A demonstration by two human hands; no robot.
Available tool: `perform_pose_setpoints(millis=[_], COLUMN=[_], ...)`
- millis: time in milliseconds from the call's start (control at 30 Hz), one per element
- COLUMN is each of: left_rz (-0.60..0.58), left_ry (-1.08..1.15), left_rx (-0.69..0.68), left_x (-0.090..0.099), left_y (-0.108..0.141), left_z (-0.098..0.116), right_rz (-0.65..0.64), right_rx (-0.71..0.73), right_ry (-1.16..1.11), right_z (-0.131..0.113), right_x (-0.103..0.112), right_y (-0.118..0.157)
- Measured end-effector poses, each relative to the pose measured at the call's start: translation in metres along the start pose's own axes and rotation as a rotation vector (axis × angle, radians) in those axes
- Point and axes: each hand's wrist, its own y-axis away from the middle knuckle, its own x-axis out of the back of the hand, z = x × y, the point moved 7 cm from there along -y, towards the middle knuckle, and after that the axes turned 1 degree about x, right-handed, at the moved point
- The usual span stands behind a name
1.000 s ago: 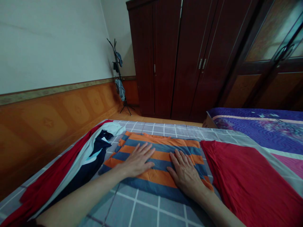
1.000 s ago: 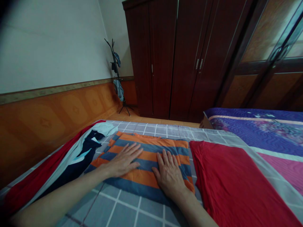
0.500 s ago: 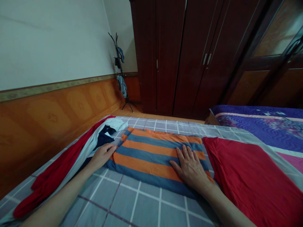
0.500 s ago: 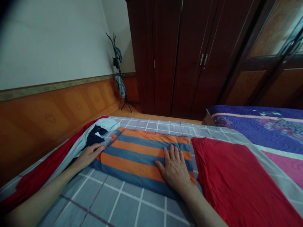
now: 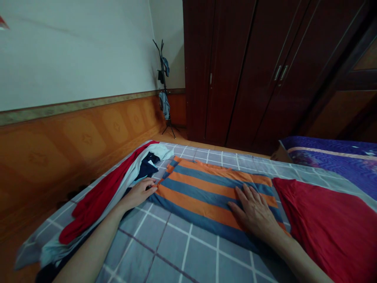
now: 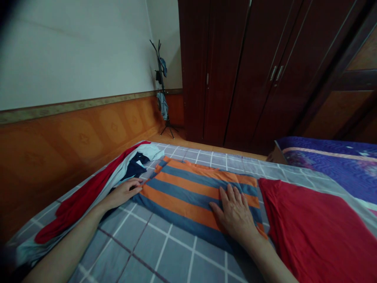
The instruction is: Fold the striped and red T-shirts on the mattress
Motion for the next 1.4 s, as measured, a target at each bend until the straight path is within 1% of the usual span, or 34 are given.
perform_pose_setpoints(millis=[33, 100, 167, 233, 333, 400, 467, 533, 600, 667, 733, 767, 833, 867, 900, 933, 967, 1033, 1067, 1100, 1133, 1200, 1233, 1267, 1300, 1333, 1367, 1400], left_rz=[0.002, 0.007, -0.01, -0.058, -0.116, -0.144, -0.18, -0.201, -0.2, -0.178, -0.097, -0.033, 0.076, 0.098, 0.087, 0.048, -0.001, -0.097, -0.132, -0.157, -0.168, -0.168, -0.162, -0.159, -0.156, -0.155, -0.157, -0.156], left_ry=[-0.006, -0.022, -0.043, -0.066, -0.106, -0.128, -0.137, -0.147, -0.17, -0.217, -0.27, -0.291, -0.305, -0.305, -0.309, -0.324, -0.351, -0.425, -0.457, -0.482, -0.498, -0.516, -0.523, -0.53, -0.534, -0.532, -0.525, -0.511], left_rx=[0.0, -0.001, -0.013, -0.02, 0.007, 0.014, 0.005, -0.003, -0.001, 0.003, -0.006, -0.03, -0.135, -0.203, -0.269, -0.318, -0.343, -0.341, -0.332, -0.325, -0.321, -0.305, -0.291, -0.283, -0.292, -0.323, -0.377, -0.444], left_x=[0.001, 0.002, 0.002, 0.001, 0.003, 0.006, 0.009, 0.012, 0.015, 0.018, 0.021, 0.022, 0.017, 0.01, -0.002, -0.016, -0.031, -0.058, -0.067, -0.072, -0.075, -0.072, -0.068, -0.065, -0.062, -0.062, -0.063, -0.067], left_y=[0.0, 0.001, 0.004, 0.008, 0.015, 0.018, 0.021, 0.024, 0.026, 0.027, 0.024, 0.021, 0.013, 0.008, 0.004, -0.001, -0.005, -0.011, -0.012, -0.012, -0.011, -0.008, -0.006, -0.005, -0.005, -0.005, -0.006, -0.009], left_z=[0.001, 0.003, 0.003, 0.004, 0.001, -0.003, -0.008, -0.015, -0.021, -0.02, -0.007, 0.005, 0.035, 0.05, 0.062, 0.07, 0.073, 0.065, 0.056, 0.047, 0.038, 0.024, 0.02, 0.021, 0.027, 0.038, 0.053, 0.072], right_rz=[-0.014, -0.045, -0.092, -0.156, -0.221, -0.242, -0.245, -0.235, -0.22, -0.227, -0.242, -0.243, -0.225, -0.207, -0.189, -0.176, -0.169, -0.162, -0.165, -0.161, -0.162, -0.148, -0.139, -0.126, -0.114, -0.107, -0.105, -0.109], right_rx=[0.014, 0.071, 0.148, 0.21, 0.28, 0.315, 0.329, 0.326, 0.322, 0.31, 0.287, 0.276, 0.27, 0.272, 0.272, 0.263, 0.251, 0.203, 0.182, 0.13, 0.089, -0.027, -0.086, -0.133, -0.17, -0.189, -0.192, -0.177], right_ry=[-0.03, -0.113, -0.212, -0.302, -0.393, -0.415, -0.401, -0.377, -0.367, -0.364, -0.364, -0.368, -0.379, -0.382, -0.38, -0.372, -0.359, -0.316, -0.287, -0.247, -0.202, -0.106, -0.063, -0.026, 0.003, 0.024, 0.034, 0.031], right_z=[-0.008, -0.033, -0.069, -0.108, -0.159, -0.182, -0.194, -0.196, -0.194, -0.192, -0.191, -0.193, -0.196, -0.197, -0.196, -0.191, -0.183, -0.152, -0.131, -0.104, -0.077, -0.021, 0.002, 0.02, 0.03, 0.031, 0.025, 0.011], right_x=[0.005, 0.016, 0.028, 0.035, 0.033, 0.023, 0.01, -0.002, -0.006, -0.004, 0.004, 0.01, 0.022, 0.027, 0.03, 0.032, 0.031, 0.027, 0.024, 0.022, 0.02, 0.021, 0.024, 0.028, 0.032, 0.036, 0.04, 0.042], right_y=[-0.005, -0.017, -0.032, -0.048, -0.072, -0.083, -0.09, -0.093, -0.093, -0.091, -0.086, -0.084, -0.077, -0.073, -0.069, -0.063, -0.057, -0.039, -0.029, -0.017, -0.005, 0.019, 0.029, 0.037, 0.043, 0.045, 0.044, 0.039])
